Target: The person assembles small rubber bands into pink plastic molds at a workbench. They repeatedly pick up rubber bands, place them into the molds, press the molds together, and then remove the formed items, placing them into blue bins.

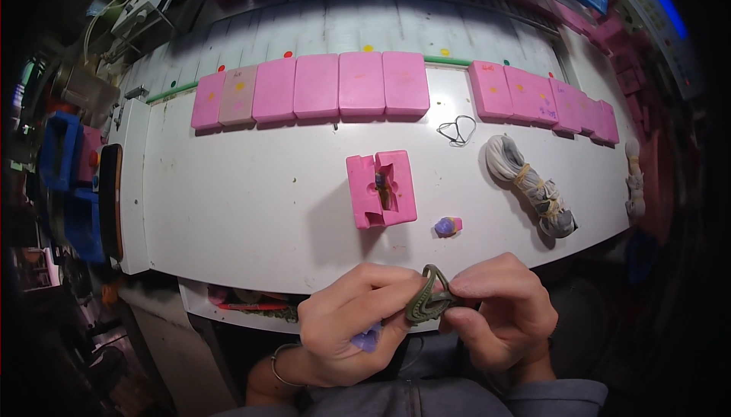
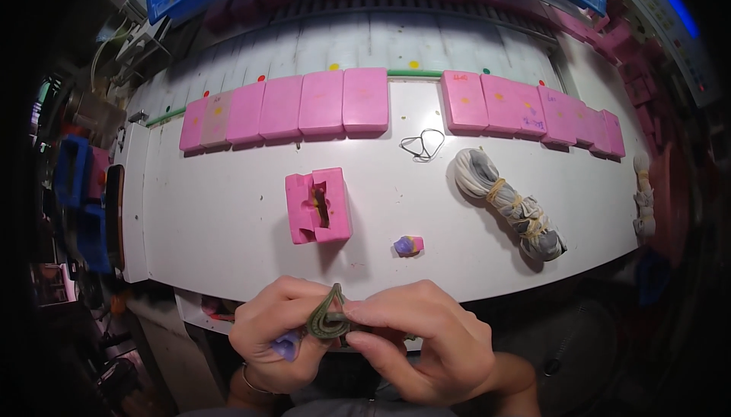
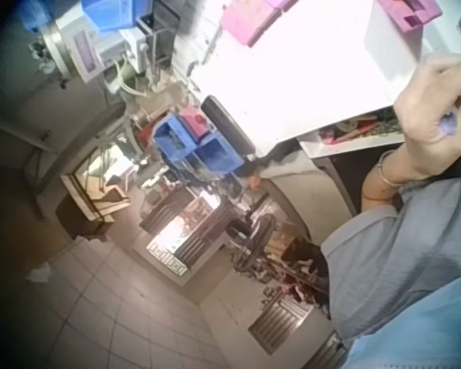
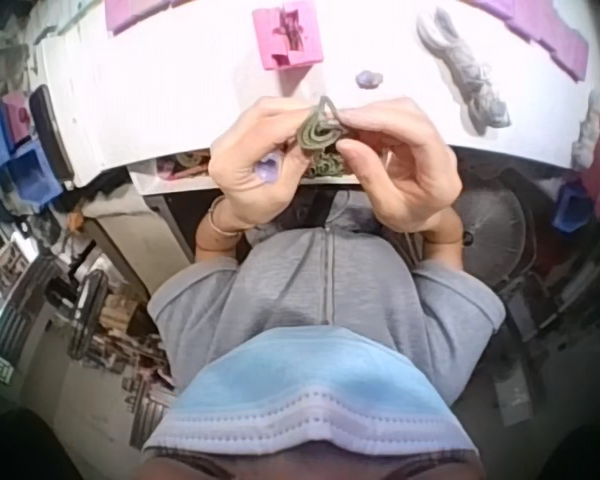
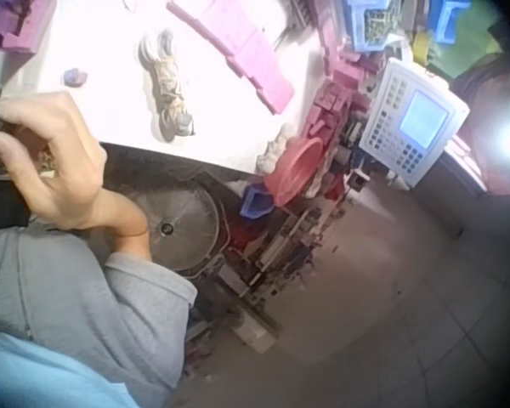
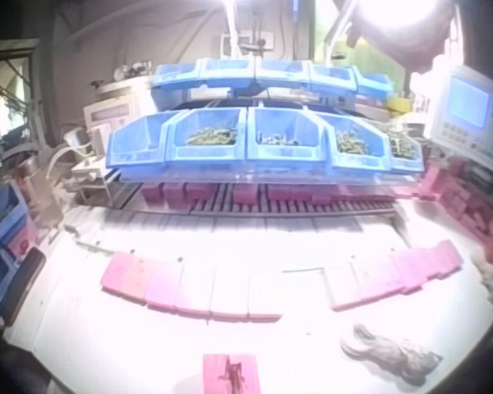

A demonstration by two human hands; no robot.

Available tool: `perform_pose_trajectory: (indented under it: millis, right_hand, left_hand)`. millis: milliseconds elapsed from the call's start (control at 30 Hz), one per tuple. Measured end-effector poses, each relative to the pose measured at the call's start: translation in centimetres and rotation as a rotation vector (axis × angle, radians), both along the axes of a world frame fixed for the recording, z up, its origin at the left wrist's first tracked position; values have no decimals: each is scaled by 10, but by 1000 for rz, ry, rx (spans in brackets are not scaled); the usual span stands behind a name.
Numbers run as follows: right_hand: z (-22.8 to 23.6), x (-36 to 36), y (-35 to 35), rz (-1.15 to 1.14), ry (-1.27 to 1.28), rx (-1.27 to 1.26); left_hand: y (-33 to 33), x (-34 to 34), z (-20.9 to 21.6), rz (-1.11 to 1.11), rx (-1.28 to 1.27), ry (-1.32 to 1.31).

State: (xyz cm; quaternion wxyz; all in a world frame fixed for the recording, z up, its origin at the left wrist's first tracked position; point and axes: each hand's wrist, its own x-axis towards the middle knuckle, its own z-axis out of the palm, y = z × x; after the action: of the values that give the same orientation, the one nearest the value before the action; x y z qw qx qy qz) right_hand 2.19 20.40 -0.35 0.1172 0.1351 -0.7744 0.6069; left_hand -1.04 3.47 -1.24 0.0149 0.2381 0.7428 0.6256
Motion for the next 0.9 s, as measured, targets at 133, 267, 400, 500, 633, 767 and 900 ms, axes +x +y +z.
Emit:
perform_pose_trajectory:
  millis: [133, 267, 400, 500, 633, 767, 900]
  right_hand:
    - [-3, 8, -7, -1, -31, -43]
    - [-3, 10, -2, 75, -32, -110]
    - [3, 14, -9, -160, -176, -203]
    - [8, 9, -8, -114, -279, -256]
    - [1, 19, -5, -148, -322, -381]
    - [-1, 21, -3, -81, -291, -387]
    - [2, 19, -6, -90, -294, -381]
  left_hand:
    - [2, 0, -5, -32, 99, -44]
    - [6, -5, -1, -91, 308, -171]
    - [0, -20, 1, -276, 336, -133]
    - [-8, -19, 15, -303, 384, -532]
    - [1, -17, 10, -245, 517, -586]
    - [9, -22, 6, -211, 440, -319]
    - [9, -22, 14, -109, 264, -141]
